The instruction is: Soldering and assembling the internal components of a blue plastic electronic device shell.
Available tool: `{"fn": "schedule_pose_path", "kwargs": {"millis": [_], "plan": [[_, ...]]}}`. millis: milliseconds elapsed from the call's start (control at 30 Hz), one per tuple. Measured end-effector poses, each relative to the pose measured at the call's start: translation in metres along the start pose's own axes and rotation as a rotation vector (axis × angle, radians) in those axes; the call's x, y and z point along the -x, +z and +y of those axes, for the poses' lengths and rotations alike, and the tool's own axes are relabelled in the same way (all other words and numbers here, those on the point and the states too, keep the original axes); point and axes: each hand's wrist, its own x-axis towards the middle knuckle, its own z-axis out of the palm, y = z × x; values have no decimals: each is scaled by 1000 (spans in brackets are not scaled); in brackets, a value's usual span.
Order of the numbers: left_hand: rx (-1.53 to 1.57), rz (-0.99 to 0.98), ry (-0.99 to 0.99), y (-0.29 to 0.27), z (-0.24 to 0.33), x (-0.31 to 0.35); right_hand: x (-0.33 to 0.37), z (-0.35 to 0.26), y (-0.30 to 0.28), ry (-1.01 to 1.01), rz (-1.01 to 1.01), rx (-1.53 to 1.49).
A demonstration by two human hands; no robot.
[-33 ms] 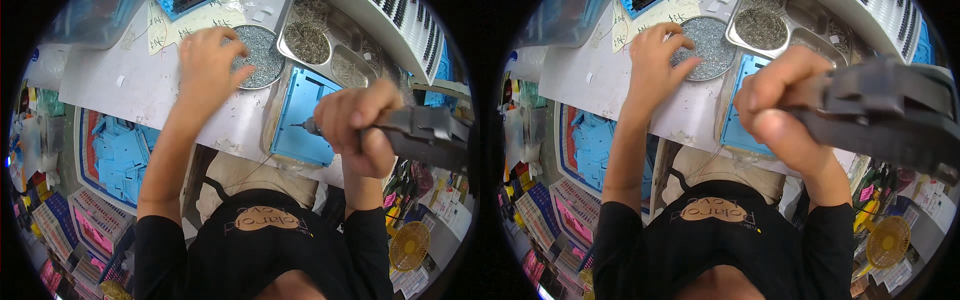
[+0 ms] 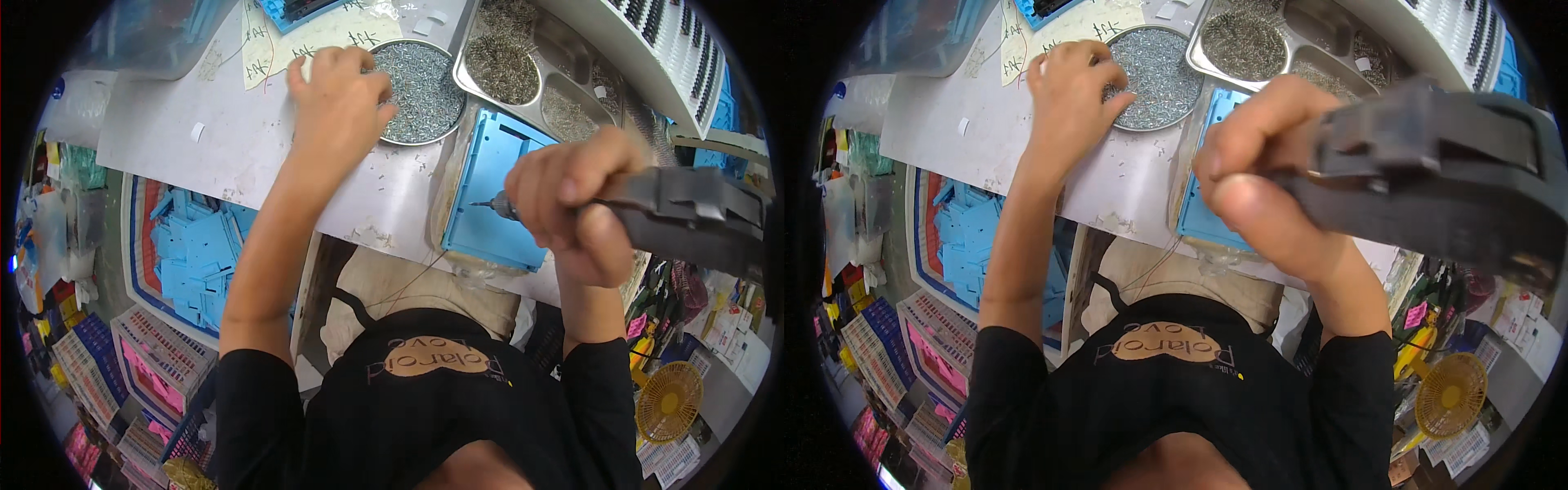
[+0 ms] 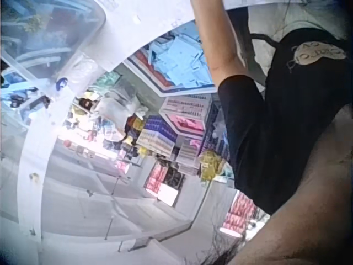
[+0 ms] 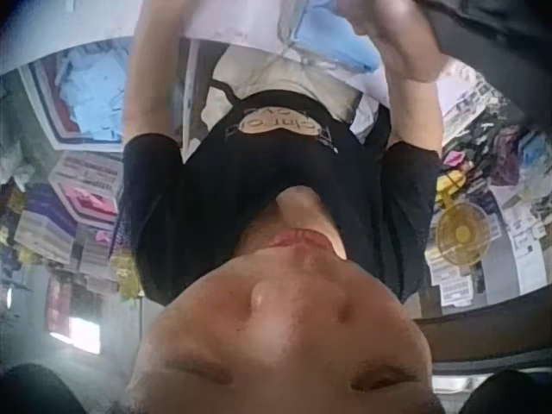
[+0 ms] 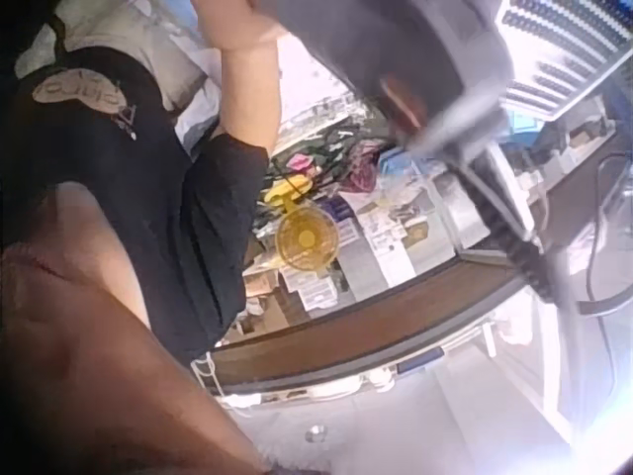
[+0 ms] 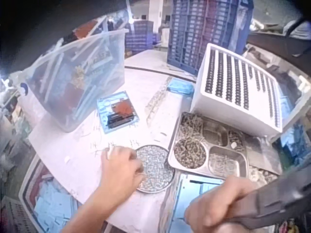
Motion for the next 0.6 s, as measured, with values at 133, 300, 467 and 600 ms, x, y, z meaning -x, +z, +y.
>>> {"fn": "schedule_pose_path", "kwargs": {"millis": [133, 300, 467, 600], "plan": [[115, 4, 36, 12, 1, 1, 3, 5, 2, 84, -10, 82], [118, 108, 5, 20, 7, -1, 5, 7, 8, 163, -150, 379], [272, -50, 88, -4, 29, 27, 12, 14, 14, 84, -163, 459], [488, -22, 198, -26, 52, 51, 12, 15, 2, 68, -93, 327]]}}
